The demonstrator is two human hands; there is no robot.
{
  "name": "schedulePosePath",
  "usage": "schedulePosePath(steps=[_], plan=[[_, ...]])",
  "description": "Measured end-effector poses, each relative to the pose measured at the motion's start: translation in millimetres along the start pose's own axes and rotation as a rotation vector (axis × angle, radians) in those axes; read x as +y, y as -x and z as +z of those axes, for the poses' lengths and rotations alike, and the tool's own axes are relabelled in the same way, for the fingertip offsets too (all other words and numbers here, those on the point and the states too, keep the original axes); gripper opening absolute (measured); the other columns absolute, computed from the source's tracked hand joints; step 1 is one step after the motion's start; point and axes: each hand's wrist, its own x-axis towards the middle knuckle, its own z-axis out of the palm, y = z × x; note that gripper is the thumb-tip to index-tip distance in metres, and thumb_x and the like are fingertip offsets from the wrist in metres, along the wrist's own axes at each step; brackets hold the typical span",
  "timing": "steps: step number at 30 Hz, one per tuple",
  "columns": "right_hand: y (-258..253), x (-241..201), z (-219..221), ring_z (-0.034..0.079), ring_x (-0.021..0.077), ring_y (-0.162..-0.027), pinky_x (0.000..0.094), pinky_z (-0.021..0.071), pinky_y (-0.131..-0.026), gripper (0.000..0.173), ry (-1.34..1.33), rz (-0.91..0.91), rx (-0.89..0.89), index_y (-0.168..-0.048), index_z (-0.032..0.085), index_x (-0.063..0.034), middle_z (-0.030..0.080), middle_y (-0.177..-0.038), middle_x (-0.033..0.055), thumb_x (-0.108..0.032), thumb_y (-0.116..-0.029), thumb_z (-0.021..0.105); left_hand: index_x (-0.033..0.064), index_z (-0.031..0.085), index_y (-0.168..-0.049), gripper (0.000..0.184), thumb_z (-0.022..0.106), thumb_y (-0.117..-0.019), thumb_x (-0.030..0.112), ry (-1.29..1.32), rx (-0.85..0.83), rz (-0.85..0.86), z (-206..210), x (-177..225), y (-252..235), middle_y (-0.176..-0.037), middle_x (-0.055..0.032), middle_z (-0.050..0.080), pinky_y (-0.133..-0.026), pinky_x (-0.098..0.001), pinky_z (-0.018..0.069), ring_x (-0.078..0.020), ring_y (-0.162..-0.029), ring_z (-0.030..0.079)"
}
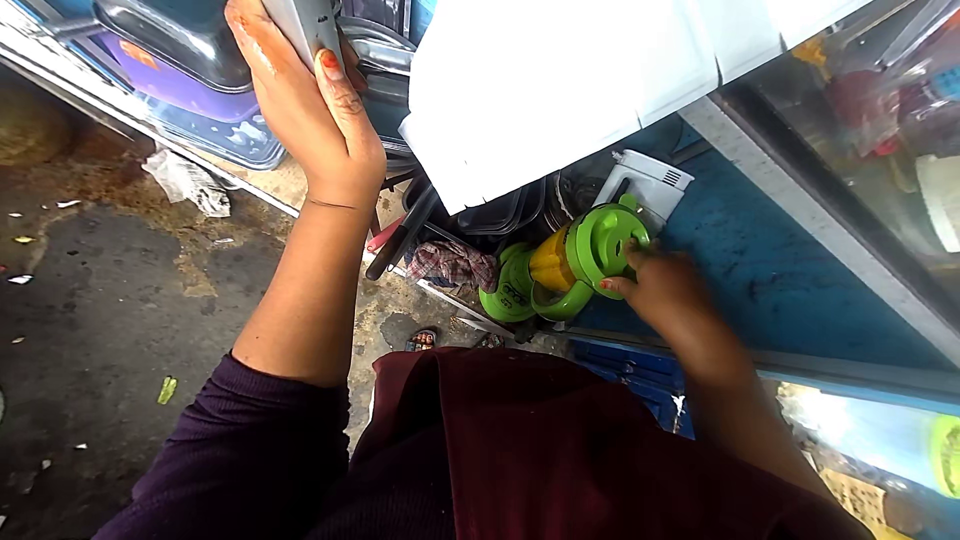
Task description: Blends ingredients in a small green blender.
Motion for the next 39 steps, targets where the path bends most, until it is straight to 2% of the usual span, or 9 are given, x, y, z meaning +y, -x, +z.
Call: schedulePosePath(steps=[9, 16, 19, 26, 31, 39], plan=[[0.9, -1.0, -0.6, 0.044, 0.0506, -0.140, 0.0627, 0.0441, -0.106, 0.077, 0.003, 0.014, -0.004, -0.156, 0.043, -0.0024, 0.043, -0.155, 0.0306, -0.045, -0.0970, 0.070, -0.0138, 0.049, -0.113, 0.052, 0.028, -0.1101, 0.034, 0.015, -0.009, 0.001, 0.1, -1.1, 0.0, -0.090, -0.0134, 0.063, -0.074, -0.0319, 0.0524, -0.0153, -0.082, 0.062], [1.2, -2.7, -2.6, 0.043, 0.0493, -0.141, 0.0616, 0.0428, -0.108, 0.077, 0.017, 0.020, -0.017, -0.156, 0.043, -0.0025, 0.042, -0.157, 0.0284, -0.043, -0.0972, 0.071, -0.0143, 0.049, -0.116, 0.056, 0.028, -0.1107, 0.037, -0.002, 0.009, -0.006, 1.8, -0.6, 0.7, -0.090, -0.0140, 0.063, -0.074, -0.0327, 0.0522, -0.0161, -0.081, 0.062], [2.9, -4.8, -5.2, 0.041, 0.0489, -0.143, 0.0599, 0.0419, -0.110, 0.077, 0.009, 0.025, -0.043, -0.157, 0.041, -0.0024, 0.039, -0.159, 0.0287, -0.043, -0.0983, 0.070, -0.0159, 0.049, -0.120, 0.061, 0.028, -0.1100, 0.041, -0.015, 0.001, -0.015, 0.9, -0.6, 1.2, -0.092, -0.0159, 0.064, -0.077, -0.0339, 0.0523, -0.0174, -0.082, 0.062], [2.4, -5.3, -9.9, 0.041, 0.0475, -0.143, 0.0567, 0.0412, -0.112, 0.076, 0.001, 0.042, -0.069, -0.158, 0.040, -0.0030, 0.038, -0.159, 0.0287, -0.045, -0.0997, 0.067, -0.0200, 0.041, -0.132, 0.073, 0.025, -0.1088, 0.047, -0.062, -0.031, -0.057, 0.4, 1.7, 2.3, -0.102, -0.0220, 0.064, -0.081, -0.0350, 0.0544, -0.0194, -0.088, 0.065], [2.4, -5.6, -9.3, 0.039, 0.0474, -0.145, 0.0568, 0.0395, -0.114, 0.078, -0.022, 0.045, -0.071, -0.158, 0.038, -0.0017, 0.038, -0.159, 0.0293, -0.044, -0.0997, 0.068, -0.0198, 0.043, -0.130, 0.071, 0.025, -0.1087, 0.046, -0.047, -0.024, -0.047, 0.4, 1.4, 2.0, -0.099, -0.0203, 0.064, -0.078, -0.0337, 0.0546, -0.0176, -0.085, 0.065], [4.1, -8.0, -9.0, 0.041, 0.0459, -0.144, 0.0548, 0.0407, -0.113, 0.077, 0.009, 0.052, -0.079, -0.159, 0.038, -0.0030, 0.039, -0.159, 0.0279, -0.045, -0.1004, 0.066, -0.0218, 0.040, -0.131, 0.072, 0.026, -0.1092, 0.046, -0.046, -0.017, -0.039, -0.2, 0.5, 2.9, -0.099, -0.0203, 0.064, -0.078, -0.0329, 0.0548, -0.0167, -0.085, 0.064]])
